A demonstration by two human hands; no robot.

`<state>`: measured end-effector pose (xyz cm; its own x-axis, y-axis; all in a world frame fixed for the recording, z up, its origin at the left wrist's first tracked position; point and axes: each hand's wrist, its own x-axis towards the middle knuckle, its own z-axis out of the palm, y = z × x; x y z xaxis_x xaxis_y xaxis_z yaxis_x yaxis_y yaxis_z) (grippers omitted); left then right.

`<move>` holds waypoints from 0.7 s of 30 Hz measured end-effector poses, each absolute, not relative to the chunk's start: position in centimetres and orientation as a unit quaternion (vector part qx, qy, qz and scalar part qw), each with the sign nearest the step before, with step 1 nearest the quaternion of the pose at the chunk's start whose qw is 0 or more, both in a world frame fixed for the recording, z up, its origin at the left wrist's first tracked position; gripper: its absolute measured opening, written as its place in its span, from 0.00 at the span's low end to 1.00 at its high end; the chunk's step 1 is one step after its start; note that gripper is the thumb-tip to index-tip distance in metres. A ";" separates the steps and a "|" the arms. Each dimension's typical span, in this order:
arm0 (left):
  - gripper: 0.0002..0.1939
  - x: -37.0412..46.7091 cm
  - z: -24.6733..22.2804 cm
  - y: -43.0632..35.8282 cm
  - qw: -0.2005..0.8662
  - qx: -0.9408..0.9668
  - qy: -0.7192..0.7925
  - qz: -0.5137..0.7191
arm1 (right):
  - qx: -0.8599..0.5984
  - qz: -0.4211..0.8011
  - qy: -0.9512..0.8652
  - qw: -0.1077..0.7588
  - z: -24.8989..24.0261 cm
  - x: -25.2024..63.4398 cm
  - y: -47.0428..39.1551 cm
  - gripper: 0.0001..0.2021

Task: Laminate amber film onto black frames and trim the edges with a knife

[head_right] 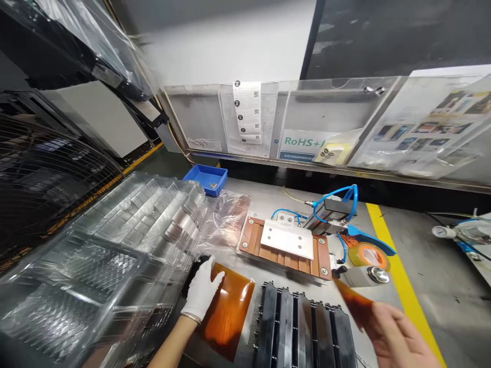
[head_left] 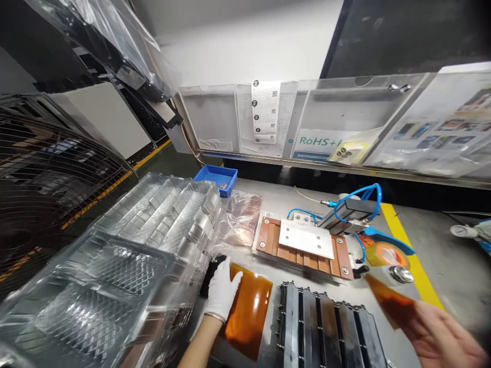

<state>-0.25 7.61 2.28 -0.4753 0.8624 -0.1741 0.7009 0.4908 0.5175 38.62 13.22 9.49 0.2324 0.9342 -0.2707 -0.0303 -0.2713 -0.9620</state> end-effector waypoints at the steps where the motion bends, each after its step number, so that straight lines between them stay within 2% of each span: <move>1: 0.28 0.2 2.7 7.9 0.192 0.483 0.829 0.206 | -0.632 0.508 -0.348 0.470 10.3 37.9 13.2 0.17; 3: 0.24 1.5 4.5 8.3 0.199 0.517 0.793 0.252 | -0.627 0.568 -0.395 0.358 11.7 36.1 13.4 0.22; 4: 0.21 2.4 6.0 8.5 0.239 0.532 0.762 0.281 | -0.598 0.597 -0.434 0.312 12.3 35.1 13.6 0.21; 7: 0.14 5.7 10.8 9.6 0.486 0.521 0.632 0.304 | -0.500 0.661 -0.504 0.244 13.1 32.6 14.1 0.20; 9: 0.13 7.6 13.5 10.7 0.560 0.529 0.572 0.282 | -0.465 0.684 -0.520 0.215 13.1 31.4 14.4 0.18; 12: 0.10 9.5 15.6 12.4 0.573 0.572 0.542 0.225 | -0.447 0.683 -0.550 0.176 13.2 30.5 14.8 0.17; 17: 0.09 10.3 15.9 14.0 0.521 0.611 0.577 0.147 | -0.438 0.679 -0.566 0.161 13.1 30.8 16.0 0.17; 21: 0.09 9.8 15.7 15.2 0.492 0.597 0.601 0.201 | -0.438 0.719 -0.522 0.137 11.6 33.3 16.7 0.25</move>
